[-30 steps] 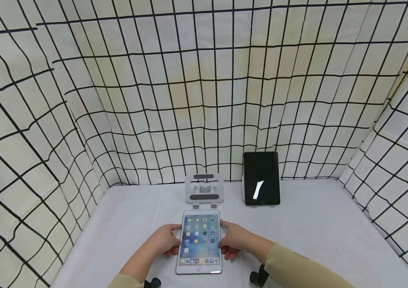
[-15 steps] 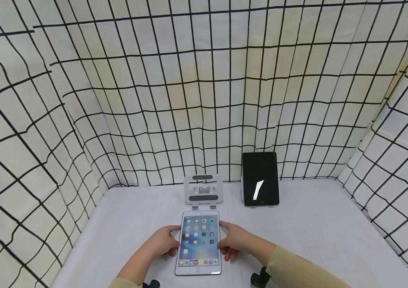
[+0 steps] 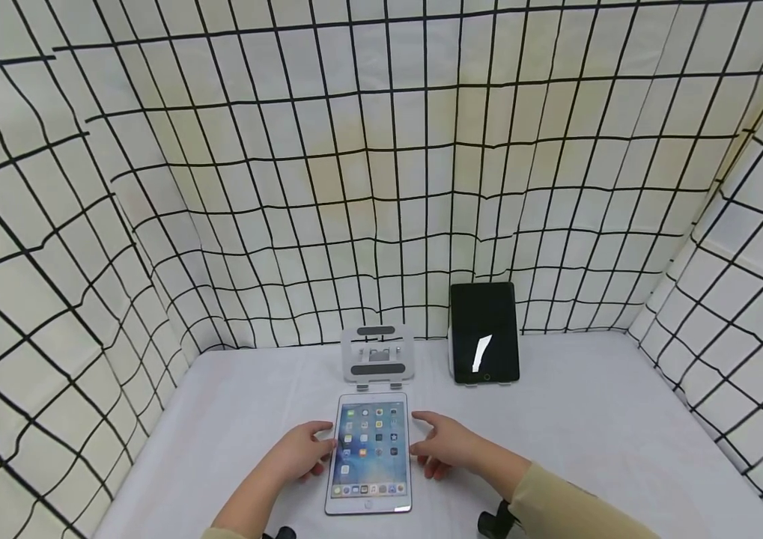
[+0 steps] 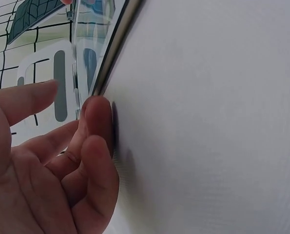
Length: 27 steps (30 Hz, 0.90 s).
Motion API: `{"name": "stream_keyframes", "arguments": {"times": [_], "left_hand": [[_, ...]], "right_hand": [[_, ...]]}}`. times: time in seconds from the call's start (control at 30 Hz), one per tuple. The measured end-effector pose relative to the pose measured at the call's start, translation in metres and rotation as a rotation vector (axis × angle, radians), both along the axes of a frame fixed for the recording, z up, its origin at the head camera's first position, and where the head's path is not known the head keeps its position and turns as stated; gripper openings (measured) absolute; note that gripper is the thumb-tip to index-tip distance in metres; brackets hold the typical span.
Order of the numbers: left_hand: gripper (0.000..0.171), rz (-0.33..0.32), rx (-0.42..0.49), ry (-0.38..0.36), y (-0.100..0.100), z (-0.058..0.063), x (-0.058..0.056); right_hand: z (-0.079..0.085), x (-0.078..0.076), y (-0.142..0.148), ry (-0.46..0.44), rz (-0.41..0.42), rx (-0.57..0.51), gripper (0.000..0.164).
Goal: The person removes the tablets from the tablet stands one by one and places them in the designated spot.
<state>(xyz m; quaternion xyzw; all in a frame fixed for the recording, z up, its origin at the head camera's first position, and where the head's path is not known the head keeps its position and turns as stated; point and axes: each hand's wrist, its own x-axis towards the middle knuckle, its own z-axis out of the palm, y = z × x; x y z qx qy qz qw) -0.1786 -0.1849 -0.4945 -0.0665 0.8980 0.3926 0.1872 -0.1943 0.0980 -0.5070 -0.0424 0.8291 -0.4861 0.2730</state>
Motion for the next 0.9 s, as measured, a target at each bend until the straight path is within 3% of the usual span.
{"name": "stream_keyframes", "arguments": {"times": [0.33,0.73,0.9], "left_hand": [[0.048,0.018,-0.094,0.099,0.007,0.003,-0.001],[0.041,0.008,-0.051,0.146,0.024,0.007,-0.005],[0.04,-0.027,-0.038,0.175,0.035,0.009,-0.005]], "right_hand": [[0.003,0.0,0.016,0.141,0.003,0.017,0.058],[0.007,-0.003,0.037,0.203,-0.025,-0.008,0.051],[0.007,-0.003,0.046,0.231,-0.038,-0.019,0.047]]}}
